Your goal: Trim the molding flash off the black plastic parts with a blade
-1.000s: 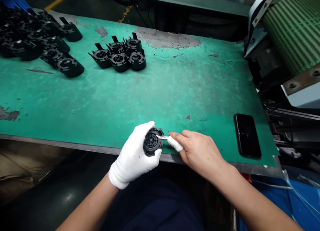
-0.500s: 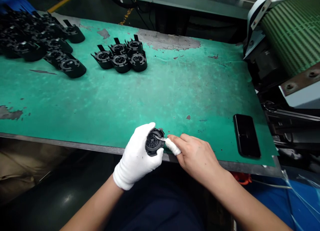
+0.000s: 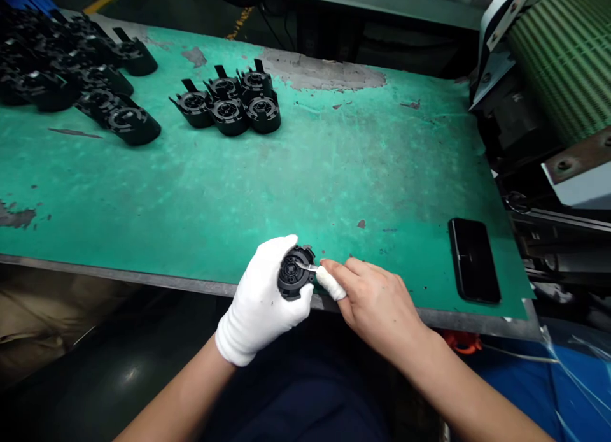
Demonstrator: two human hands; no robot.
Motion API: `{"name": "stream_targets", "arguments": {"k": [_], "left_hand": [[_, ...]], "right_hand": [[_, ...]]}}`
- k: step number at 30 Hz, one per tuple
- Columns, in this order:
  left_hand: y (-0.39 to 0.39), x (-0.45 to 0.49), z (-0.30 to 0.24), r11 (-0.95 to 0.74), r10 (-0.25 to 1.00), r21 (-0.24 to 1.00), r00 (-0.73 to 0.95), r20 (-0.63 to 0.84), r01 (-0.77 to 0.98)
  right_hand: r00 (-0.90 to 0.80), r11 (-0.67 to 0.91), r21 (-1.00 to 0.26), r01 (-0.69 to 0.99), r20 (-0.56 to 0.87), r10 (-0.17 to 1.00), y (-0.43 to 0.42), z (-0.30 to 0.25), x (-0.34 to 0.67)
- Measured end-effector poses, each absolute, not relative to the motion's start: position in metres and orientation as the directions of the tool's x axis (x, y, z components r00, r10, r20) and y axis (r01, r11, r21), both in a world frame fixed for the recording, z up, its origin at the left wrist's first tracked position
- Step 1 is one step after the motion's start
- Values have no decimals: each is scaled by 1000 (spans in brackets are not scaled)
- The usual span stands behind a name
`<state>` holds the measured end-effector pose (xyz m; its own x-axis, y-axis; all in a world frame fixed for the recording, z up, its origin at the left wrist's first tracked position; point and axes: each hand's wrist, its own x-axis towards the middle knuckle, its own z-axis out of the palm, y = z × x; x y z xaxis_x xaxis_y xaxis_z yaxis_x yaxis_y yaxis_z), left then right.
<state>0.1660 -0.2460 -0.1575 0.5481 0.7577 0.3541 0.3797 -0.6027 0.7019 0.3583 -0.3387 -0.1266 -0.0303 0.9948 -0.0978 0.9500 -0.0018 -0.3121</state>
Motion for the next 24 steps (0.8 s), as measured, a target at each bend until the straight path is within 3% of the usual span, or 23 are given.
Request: {"name": "stream_targets", "arguments": {"k": [24], "left_hand": [[-248, 165, -157, -609, 756, 693, 546, 360, 386]], "right_hand": [[-18, -11, -290, 957, -97, 995, -340, -127, 356]]}}
